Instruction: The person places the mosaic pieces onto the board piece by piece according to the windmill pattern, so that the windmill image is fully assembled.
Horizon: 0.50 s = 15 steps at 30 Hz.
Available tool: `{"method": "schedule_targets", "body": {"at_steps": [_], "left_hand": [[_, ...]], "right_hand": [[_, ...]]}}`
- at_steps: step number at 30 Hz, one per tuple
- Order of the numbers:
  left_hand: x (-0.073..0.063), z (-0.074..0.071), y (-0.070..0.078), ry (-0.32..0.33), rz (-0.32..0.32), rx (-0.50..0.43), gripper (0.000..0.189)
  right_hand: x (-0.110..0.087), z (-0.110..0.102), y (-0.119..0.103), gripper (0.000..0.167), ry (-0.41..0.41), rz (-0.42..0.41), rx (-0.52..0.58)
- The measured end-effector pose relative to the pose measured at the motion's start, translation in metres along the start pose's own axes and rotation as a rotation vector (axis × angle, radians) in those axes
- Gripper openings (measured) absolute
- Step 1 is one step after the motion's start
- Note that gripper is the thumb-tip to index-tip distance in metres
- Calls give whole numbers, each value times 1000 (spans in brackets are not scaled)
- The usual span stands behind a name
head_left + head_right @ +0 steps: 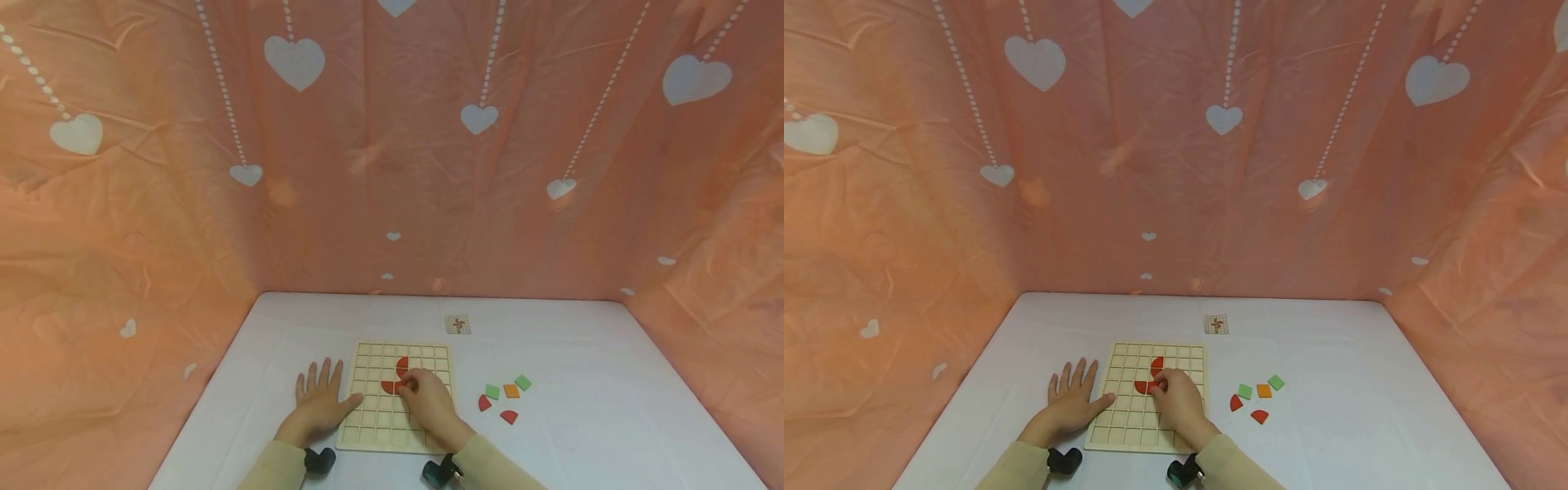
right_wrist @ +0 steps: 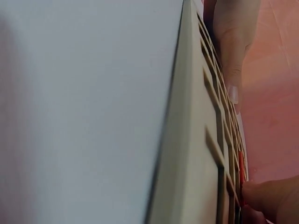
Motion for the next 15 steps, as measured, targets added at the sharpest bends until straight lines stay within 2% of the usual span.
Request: {"method": "schedule_targets", "body": {"at_steps": [8,15], "left_hand": [[-2,-5,6,-15,-6,-5,92],[-3,-6,6,-18,-15,-13,92]], "right_hand": [[0,-1,0,4,5,1,-22],[2,-3,3,8,-19,1,20]]}}
Point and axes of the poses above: each hand's wrist, its own x-axis towards the middle knuckle, its own z-axis out of the palm, y = z × x, the point moved 7 cm from there along x, towards the middle knuckle, and after that the axes turned 2 degrees about y, right-handed, at the moved point
